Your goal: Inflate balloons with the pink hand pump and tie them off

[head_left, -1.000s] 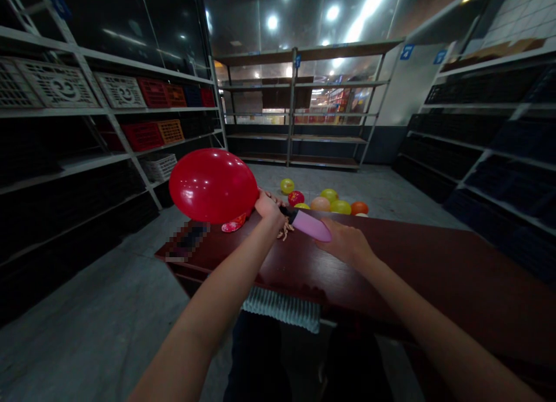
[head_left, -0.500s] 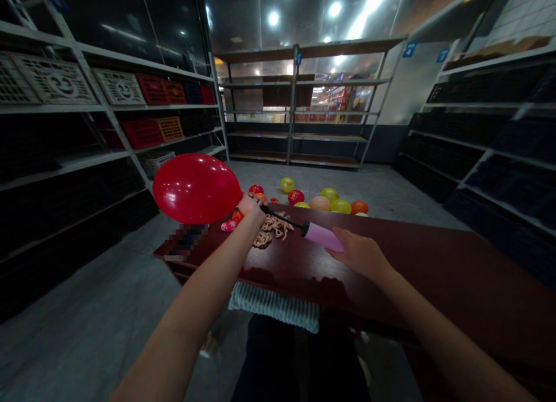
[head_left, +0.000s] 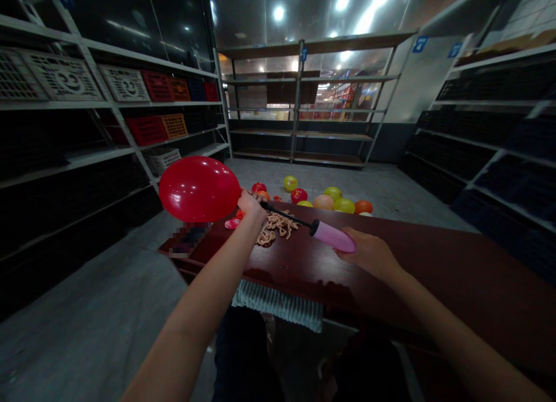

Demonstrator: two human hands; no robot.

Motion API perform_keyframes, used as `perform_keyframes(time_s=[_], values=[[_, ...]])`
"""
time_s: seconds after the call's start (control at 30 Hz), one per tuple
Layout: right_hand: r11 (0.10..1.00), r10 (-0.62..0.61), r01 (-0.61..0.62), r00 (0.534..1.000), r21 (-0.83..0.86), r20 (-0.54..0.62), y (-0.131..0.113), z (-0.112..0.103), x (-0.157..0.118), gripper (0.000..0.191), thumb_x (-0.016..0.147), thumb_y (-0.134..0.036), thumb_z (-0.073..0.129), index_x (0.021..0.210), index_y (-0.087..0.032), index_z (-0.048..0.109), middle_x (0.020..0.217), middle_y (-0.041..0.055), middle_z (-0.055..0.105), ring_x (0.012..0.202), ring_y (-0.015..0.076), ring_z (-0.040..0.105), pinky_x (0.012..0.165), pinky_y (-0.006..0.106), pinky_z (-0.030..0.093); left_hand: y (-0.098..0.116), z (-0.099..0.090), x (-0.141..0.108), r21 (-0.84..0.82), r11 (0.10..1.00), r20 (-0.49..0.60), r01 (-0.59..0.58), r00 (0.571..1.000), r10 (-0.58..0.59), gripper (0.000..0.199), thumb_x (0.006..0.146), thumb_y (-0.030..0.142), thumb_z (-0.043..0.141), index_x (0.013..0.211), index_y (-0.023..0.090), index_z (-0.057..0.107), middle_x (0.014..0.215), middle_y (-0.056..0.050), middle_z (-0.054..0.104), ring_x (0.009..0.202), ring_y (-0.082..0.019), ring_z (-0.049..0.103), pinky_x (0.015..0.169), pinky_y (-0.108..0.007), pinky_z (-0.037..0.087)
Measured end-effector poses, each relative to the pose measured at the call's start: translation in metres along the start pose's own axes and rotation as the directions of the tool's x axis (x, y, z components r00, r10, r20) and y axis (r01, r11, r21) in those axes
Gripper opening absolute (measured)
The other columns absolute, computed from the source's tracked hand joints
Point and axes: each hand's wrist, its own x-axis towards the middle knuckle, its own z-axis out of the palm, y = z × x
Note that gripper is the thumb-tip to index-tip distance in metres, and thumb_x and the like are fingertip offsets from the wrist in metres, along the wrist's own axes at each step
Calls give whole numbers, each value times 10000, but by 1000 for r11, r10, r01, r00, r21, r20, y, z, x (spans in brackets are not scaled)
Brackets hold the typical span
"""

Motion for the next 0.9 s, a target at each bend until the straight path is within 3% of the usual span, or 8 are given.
perform_keyframes(time_s=[0.13, 0.3, 0.47, 0.73, 0.9], values=[[1000, 7, -7, 1000, -9, -5, -6, 1, 6, 367, 861, -489, 607, 1147, -263, 654, 1018, 53, 777, 881, 272, 748, 687, 325, 479, -7, 9, -8, -33, 999, -138, 16, 990, -20, 391, 999, 275, 472, 656, 217, 294, 476, 91, 254, 349, -75, 278, 407, -227, 255], [1000, -16, 16, 1000, -5, -11, -31, 0, 21, 409, 836, -510, 636, 1161, -262, 656, 1019, 74, 778, 894, 298, 745, 691, 342, 492, -21, 20, -32, -35, 999, -105, 27, 994, -30, 411, 1011, 270, 485, 652, 215, 292, 483, 91, 234, 352, -72, 248, 399, -226, 246], [1000, -23, 23, 1000, 11, -6, -60, -16, 27, 446, 843, -546, 635, 1176, -249, 642, 1043, 88, 778, 891, 305, 746, 662, 340, 494, -23, 25, -47, -40, 991, -101, 129, 986, -132, 370, 1018, 308, 468, 682, 212, 345, 486, 94, 237, 349, -69, 253, 403, -221, 243], [998, 5, -5, 1000, -60, -8, -63, -10, 20, 456, 904, -574, 581, 1196, -225, 609, 1071, 108, 774, 909, 296, 752, 693, 329, 500, -28, 21, -30, 7, 990, -67, 141, 988, -140, 391, 934, 432, 609, 713, 219, 367, 502, 110, 222, 354, -58, 223, 399, -206, 236], [998, -9, 8, 1000, -66, -15, -51, 1, 16, 448, 918, -558, 573, 1233, -240, 592, 1162, 103, 757, 923, 288, 749, 682, 324, 505, -26, 12, -17, 10, 990, -83, 140, 987, -139, 381, 960, 358, 567, 692, 217, 336, 500, 99, 239, 352, -62, 246, 404, -210, 257]])
